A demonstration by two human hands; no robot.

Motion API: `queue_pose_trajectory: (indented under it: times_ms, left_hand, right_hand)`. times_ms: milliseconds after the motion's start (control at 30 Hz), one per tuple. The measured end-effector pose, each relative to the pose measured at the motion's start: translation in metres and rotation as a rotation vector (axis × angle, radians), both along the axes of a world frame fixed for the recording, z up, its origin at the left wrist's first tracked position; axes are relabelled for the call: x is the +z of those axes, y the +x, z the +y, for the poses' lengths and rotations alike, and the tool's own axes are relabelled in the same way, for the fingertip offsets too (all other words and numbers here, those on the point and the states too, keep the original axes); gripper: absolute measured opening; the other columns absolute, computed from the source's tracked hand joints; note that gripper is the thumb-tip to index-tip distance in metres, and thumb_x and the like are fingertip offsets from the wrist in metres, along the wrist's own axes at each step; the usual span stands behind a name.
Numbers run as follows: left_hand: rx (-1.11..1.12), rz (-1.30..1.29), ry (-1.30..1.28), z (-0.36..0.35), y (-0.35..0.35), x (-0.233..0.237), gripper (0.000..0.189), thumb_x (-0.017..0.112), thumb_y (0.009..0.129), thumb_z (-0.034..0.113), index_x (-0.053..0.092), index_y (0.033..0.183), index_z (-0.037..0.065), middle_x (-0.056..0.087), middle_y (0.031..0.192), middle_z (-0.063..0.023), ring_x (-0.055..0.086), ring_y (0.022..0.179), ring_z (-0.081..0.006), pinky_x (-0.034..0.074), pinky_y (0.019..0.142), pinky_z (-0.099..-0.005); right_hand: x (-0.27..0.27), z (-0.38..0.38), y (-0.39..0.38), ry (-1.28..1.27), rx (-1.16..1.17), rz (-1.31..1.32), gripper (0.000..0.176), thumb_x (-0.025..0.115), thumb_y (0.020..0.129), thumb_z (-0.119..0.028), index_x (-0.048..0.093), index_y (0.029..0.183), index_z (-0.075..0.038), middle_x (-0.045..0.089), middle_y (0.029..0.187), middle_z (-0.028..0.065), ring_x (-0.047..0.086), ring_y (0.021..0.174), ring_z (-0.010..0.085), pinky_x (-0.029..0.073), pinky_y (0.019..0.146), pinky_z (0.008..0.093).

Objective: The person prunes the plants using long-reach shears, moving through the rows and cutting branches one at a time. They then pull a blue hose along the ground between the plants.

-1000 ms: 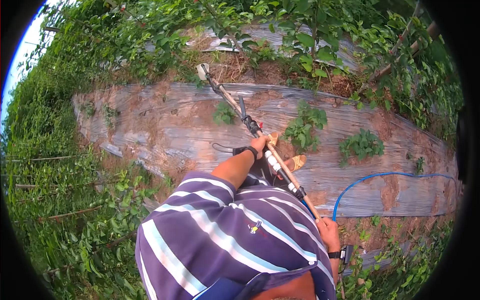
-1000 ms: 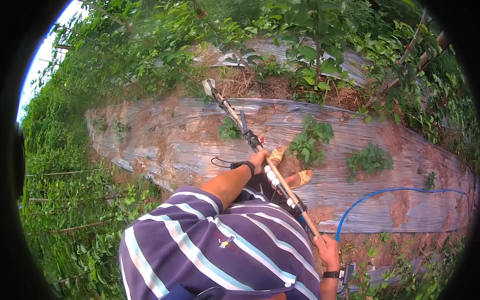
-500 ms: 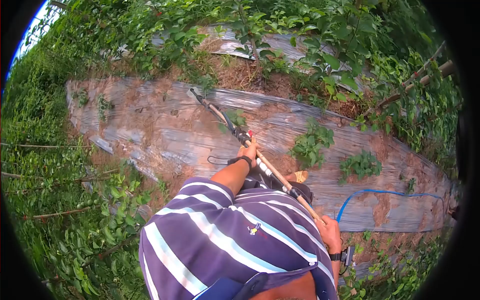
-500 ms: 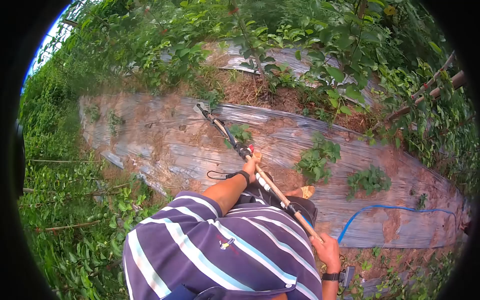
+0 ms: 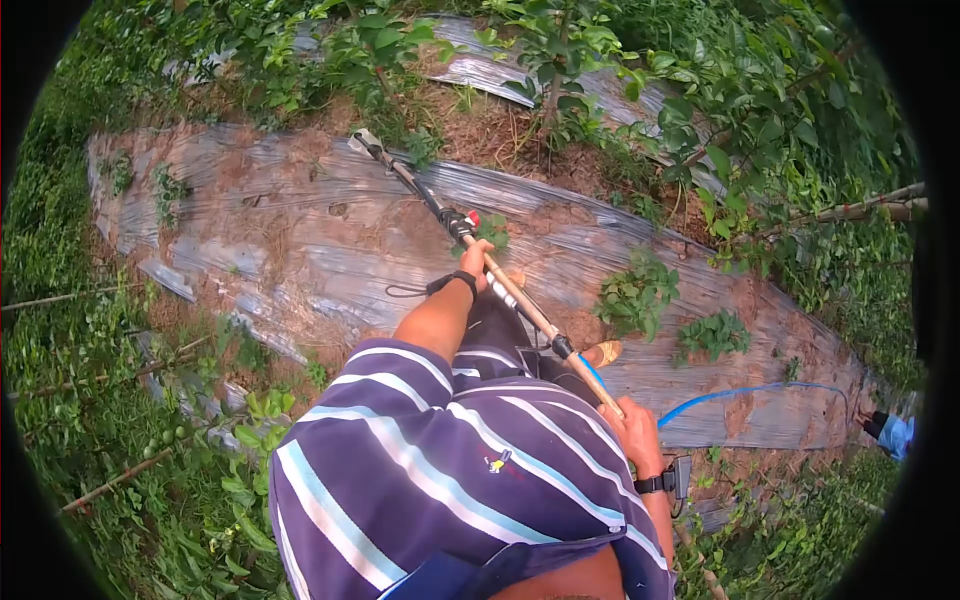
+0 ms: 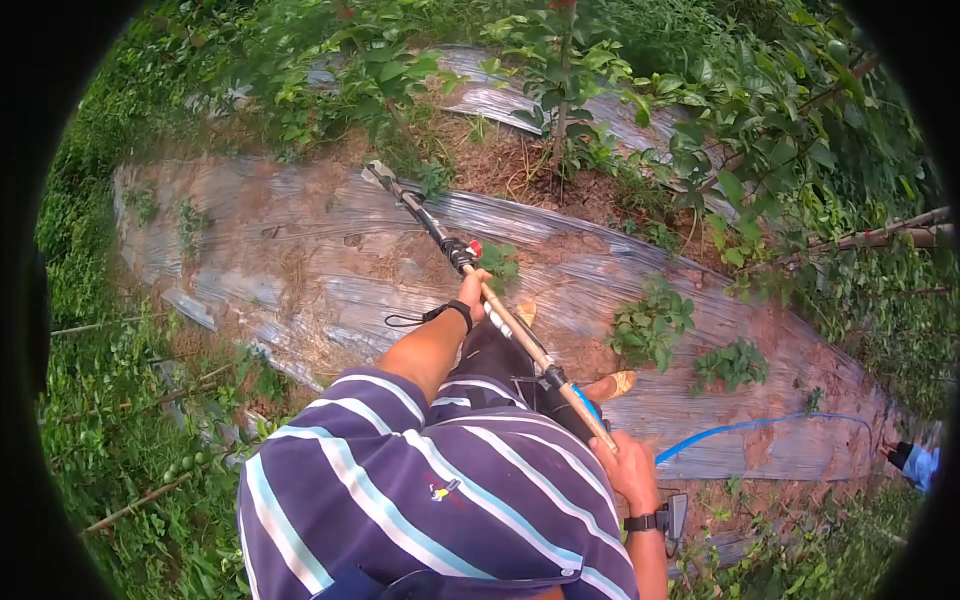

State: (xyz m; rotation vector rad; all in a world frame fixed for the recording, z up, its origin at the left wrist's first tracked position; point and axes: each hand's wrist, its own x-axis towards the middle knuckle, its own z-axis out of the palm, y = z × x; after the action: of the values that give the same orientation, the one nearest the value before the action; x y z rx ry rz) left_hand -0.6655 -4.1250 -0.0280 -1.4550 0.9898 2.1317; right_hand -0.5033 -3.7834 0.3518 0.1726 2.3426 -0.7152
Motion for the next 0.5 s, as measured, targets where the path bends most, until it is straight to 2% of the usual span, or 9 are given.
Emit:
queue_pose_trajectory:
  times_ms: [67,133,167,267,333,400,433,467,500]
  left_hand:
    - [-0.015,-0.012,0.032,-0.013,-0.008,-0.007,0.024,0.063,0.075,0.016,0.044,0.087,0.009,0.040,0.073,-0.0070,0.045,0.062,-0.0226,0.044,0.057,-0.0408]
    - [0.020,-0.015,0.042,-0.016,-0.008,0.005,0.028,0.069,0.070,0.016,0.054,0.087,0.001,0.045,0.077,-0.0066,0.047,0.070,-0.0198,0.043,0.061,-0.0388]
    - [0.019,-0.036,0.008,-0.015,-0.006,0.015,0.027,0.068,0.071,0.015,0.053,0.089,0.001,0.046,0.078,-0.0075,0.048,0.068,-0.0208,0.044,0.061,-0.0393]
    - [-0.018,-0.028,0.008,-0.015,0.003,-0.012,0.028,0.067,0.071,0.013,0.054,0.092,0.000,0.047,0.078,-0.0080,0.049,0.067,-0.0222,0.046,0.060,-0.0414]
    - [-0.040,-0.058,0.017,-0.011,0.002,0.029,0.031,0.067,0.074,0.016,0.055,0.096,-0.001,0.052,0.083,-0.0097,0.055,0.070,-0.0245,0.050,0.061,-0.0425]
    - [-0.314,-0.144,-0.063,-0.013,0.004,0.051,0.036,0.066,0.078,0.020,0.056,0.103,-0.003,0.057,0.090,-0.0127,0.062,0.076,-0.0281,0.053,0.062,-0.0454]
    - [-0.416,-0.139,-0.163,-0.013,0.004,0.071,0.036,0.066,0.080,0.024,0.058,0.101,-0.004,0.060,0.090,-0.0144,0.066,0.078,-0.0311,0.054,0.062,-0.0447]
    - [-0.401,-0.132,-0.171,-0.019,0.008,0.057,0.036,0.066,0.080,0.024,0.058,0.101,-0.004,0.060,0.090,-0.0144,0.066,0.078,-0.0311,0.054,0.062,-0.0447]
    - [-0.506,-0.088,-0.240,-0.027,0.012,0.039,0.034,0.066,0.080,0.024,0.059,0.097,-0.004,0.060,0.085,-0.0138,0.066,0.076,-0.0313,0.054,0.061,-0.0443]
  right_hand:
    - [0.006,-0.021,-0.010,0.027,-0.025,-0.016,0.041,0.063,0.087,-0.042,0.058,0.078,-0.003,0.061,0.074,0.0263,0.058,0.074,0.0484,0.044,0.062,0.0537]
    - [0.008,-0.033,-0.012,0.036,-0.038,-0.018,0.040,0.064,0.087,-0.042,0.058,0.078,-0.003,0.061,0.073,0.0261,0.058,0.074,0.0482,0.044,0.062,0.0535]
    - [0.007,-0.038,-0.012,0.035,-0.037,-0.018,0.040,0.064,0.087,-0.041,0.058,0.077,-0.003,0.061,0.073,0.0259,0.059,0.074,0.0480,0.044,0.062,0.0533]
    - [-0.001,-0.033,0.000,0.030,-0.008,-0.002,0.039,0.064,0.086,-0.041,0.058,0.078,-0.004,0.061,0.073,0.0256,0.059,0.073,0.0476,0.044,0.061,0.0526]
    - [-0.012,-0.028,0.007,0.028,0.009,0.009,0.039,0.064,0.087,-0.041,0.058,0.078,-0.004,0.061,0.073,0.0253,0.059,0.073,0.0471,0.044,0.061,0.0518]
    - [-0.023,-0.024,0.013,0.025,-0.037,-0.004,0.039,0.064,0.087,-0.042,0.058,0.078,-0.004,0.062,0.073,0.0251,0.059,0.073,0.0468,0.045,0.061,0.0516]
    - [-0.026,-0.021,0.014,0.049,-0.037,-0.040,0.039,0.063,0.088,-0.042,0.059,0.080,-0.004,0.062,0.073,0.0248,0.060,0.073,0.0469,0.045,0.061,0.0516]
    - [-0.032,-0.016,0.016,0.042,-0.023,-0.030,0.039,0.063,0.088,-0.042,0.059,0.080,-0.004,0.062,0.073,0.0248,0.060,0.073,0.0469,0.045,0.061,0.0516]
    - [-0.039,-0.010,0.019,0.039,-0.029,-0.041,0.039,0.063,0.088,-0.042,0.061,0.081,-0.004,0.062,0.073,0.0250,0.060,0.074,0.0468,0.045,0.061,0.0515]
